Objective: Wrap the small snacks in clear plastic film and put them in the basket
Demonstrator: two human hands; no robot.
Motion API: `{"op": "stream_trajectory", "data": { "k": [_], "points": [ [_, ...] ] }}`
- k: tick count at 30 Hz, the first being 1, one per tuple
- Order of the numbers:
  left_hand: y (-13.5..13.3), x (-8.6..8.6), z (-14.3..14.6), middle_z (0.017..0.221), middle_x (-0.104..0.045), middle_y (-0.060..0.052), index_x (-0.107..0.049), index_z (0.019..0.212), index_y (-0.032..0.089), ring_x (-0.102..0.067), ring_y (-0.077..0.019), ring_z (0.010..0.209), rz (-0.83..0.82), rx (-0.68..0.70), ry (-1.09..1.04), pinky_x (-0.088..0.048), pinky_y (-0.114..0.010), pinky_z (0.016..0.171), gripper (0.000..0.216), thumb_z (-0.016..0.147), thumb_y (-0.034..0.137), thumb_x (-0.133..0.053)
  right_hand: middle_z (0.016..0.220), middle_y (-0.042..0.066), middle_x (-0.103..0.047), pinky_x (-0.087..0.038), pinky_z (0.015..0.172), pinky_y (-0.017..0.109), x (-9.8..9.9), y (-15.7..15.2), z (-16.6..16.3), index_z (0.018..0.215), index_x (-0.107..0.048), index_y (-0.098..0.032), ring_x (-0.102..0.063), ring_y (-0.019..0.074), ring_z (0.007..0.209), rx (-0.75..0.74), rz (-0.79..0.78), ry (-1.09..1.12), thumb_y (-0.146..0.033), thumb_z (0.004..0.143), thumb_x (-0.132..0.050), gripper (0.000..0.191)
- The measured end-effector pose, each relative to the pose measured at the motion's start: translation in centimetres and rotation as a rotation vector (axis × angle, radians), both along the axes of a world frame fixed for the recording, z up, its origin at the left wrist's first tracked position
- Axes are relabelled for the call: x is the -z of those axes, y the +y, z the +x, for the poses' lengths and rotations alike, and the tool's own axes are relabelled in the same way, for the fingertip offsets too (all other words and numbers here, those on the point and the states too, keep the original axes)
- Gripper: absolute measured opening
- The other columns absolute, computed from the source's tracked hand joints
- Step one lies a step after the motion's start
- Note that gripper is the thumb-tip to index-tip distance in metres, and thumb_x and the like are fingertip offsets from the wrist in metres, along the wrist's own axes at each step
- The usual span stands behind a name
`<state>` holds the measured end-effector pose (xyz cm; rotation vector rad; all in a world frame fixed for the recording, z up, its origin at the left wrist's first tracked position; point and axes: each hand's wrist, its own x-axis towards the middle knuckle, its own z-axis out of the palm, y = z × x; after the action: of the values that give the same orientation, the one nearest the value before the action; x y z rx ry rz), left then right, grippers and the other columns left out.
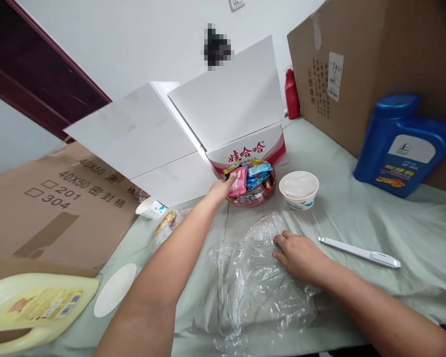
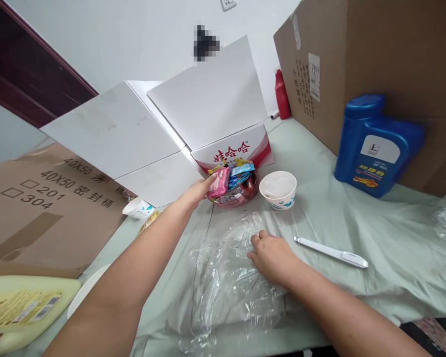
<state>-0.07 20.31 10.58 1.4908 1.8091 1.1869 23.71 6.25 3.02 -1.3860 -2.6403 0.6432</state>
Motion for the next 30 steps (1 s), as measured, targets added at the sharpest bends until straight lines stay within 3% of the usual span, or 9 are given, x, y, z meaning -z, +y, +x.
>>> {"op": "stream_trajectory", "data": {
  "k": [4,7,10,12,14,18,22,25,30],
  "points": [
    [-4.8,0.1,-0.1,0.094,-0.065,-0.007,-0.063,0.087,0.016,-0.058,-0.0231,0.095,0.132,-0.060,0.190,-0.044,-0.031,0.080,0.024,0.077,0.037,-0.067,0.105,0.013,-0.064,-0.043,0.070,0.032,-0.1,-0.2,0.3,0.109,-0.062,-0.014,-0.065,0.0260,0.089,-0.015,0.023,-0.003,-0.034,0.094,-0.049,0.027],
    [-10.9,1.4,0.6,0.084,-0.063,-0.003,-0.064,0.090,0.017,-0.058,-0.0168,0.080,0.258,0.326,0.499,-0.046,-0.028,0.075,0.016,0.086,0.031,-0.056,0.104,0.012,-0.064,-0.043,0.070,0.032,-0.1,-0.4,0.4,0.111,-0.061,-0.014,-0.066,0.0252,0.087,-0.015,0.043,0.007,-0.035,0.094,-0.051,0.030],
    [-16.6,4.1,0.5,0.087,-0.065,-0.003,-0.066,0.091,0.019,-0.061,-0.0156,0.080,0.084,0.702,0.629,-0.049,-0.027,0.075,0.016,0.091,0.027,-0.052,0.107,0.012,-0.063,-0.043,0.070,0.032,-0.2,-0.5,0.4,0.115,-0.061,-0.013,-0.066,0.0253,0.088,0.000,0.036,0.001,-0.037,0.093,-0.052,0.033],
    [-19.1,6.1,-0.8,0.090,-0.066,-0.004,-0.066,0.095,0.020,-0.062,-0.0190,0.088,0.001,0.695,0.749,-0.051,-0.032,0.079,0.014,0.090,0.025,-0.054,0.109,0.012,-0.062,-0.043,0.070,0.032,-0.2,-0.6,0.4,0.117,-0.060,-0.013,-0.066,0.0253,0.088,0.019,0.026,-0.009,-0.038,0.093,-0.052,0.035],
    [-20.7,7.7,-3.1,0.102,-0.066,-0.007,-0.066,0.103,0.020,-0.060,-0.0238,0.098,0.016,0.538,0.869,-0.051,-0.039,0.086,0.018,0.089,0.024,-0.056,0.111,0.012,-0.061,-0.043,0.071,0.031,-0.2,-0.5,0.4,0.118,-0.059,-0.014,-0.066,0.0247,0.088,0.035,0.022,-0.017,-0.039,0.093,-0.051,0.037],
    [-23.7,8.4,-6.7,0.114,-0.063,-0.010,-0.063,0.107,0.021,-0.057,-0.0280,0.109,0.186,0.298,0.879,-0.048,-0.047,0.093,0.021,0.090,0.020,-0.051,0.110,0.012,-0.061,-0.044,0.071,0.031,-0.2,-0.3,0.3,0.119,-0.059,-0.013,-0.066,0.0244,0.087,0.041,0.037,-0.032,-0.039,0.094,-0.050,0.037],
    [-27.4,7.4,-6.1,0.137,-0.052,-0.013,-0.048,0.133,0.022,-0.043,-0.0309,0.133,0.094,0.618,0.651,-0.043,-0.050,0.105,0.049,0.086,0.029,-0.061,0.111,0.013,-0.062,-0.045,0.073,0.031,-0.4,-0.3,0.2,0.118,-0.060,-0.013,-0.066,0.0246,0.089,0.043,0.032,-0.050,-0.039,0.094,-0.049,0.036],
    [-29.2,7.6,-4.8,0.151,-0.039,-0.013,-0.038,0.144,0.024,-0.025,-0.0352,0.144,-0.065,0.755,0.732,-0.033,-0.058,0.111,0.075,0.077,0.033,-0.072,0.113,0.013,-0.062,-0.046,0.076,0.032,-0.5,-0.3,0.2,0.120,-0.060,-0.013,-0.065,0.0255,0.093,0.052,0.015,-0.050,-0.038,0.095,-0.049,0.037],
    [-29.2,9.1,-5.2,0.130,-0.062,-0.007,-0.067,0.105,0.024,-0.041,-0.0282,0.137,0.080,0.656,0.581,-0.040,-0.050,0.108,0.025,0.090,0.011,-0.051,0.118,0.015,-0.063,-0.047,0.082,0.034,-0.5,0.0,0.8,0.122,-0.060,-0.013,-0.065,0.0257,0.097,0.020,-0.036,0.056,-0.037,0.094,-0.051,0.038]
  ]
}}
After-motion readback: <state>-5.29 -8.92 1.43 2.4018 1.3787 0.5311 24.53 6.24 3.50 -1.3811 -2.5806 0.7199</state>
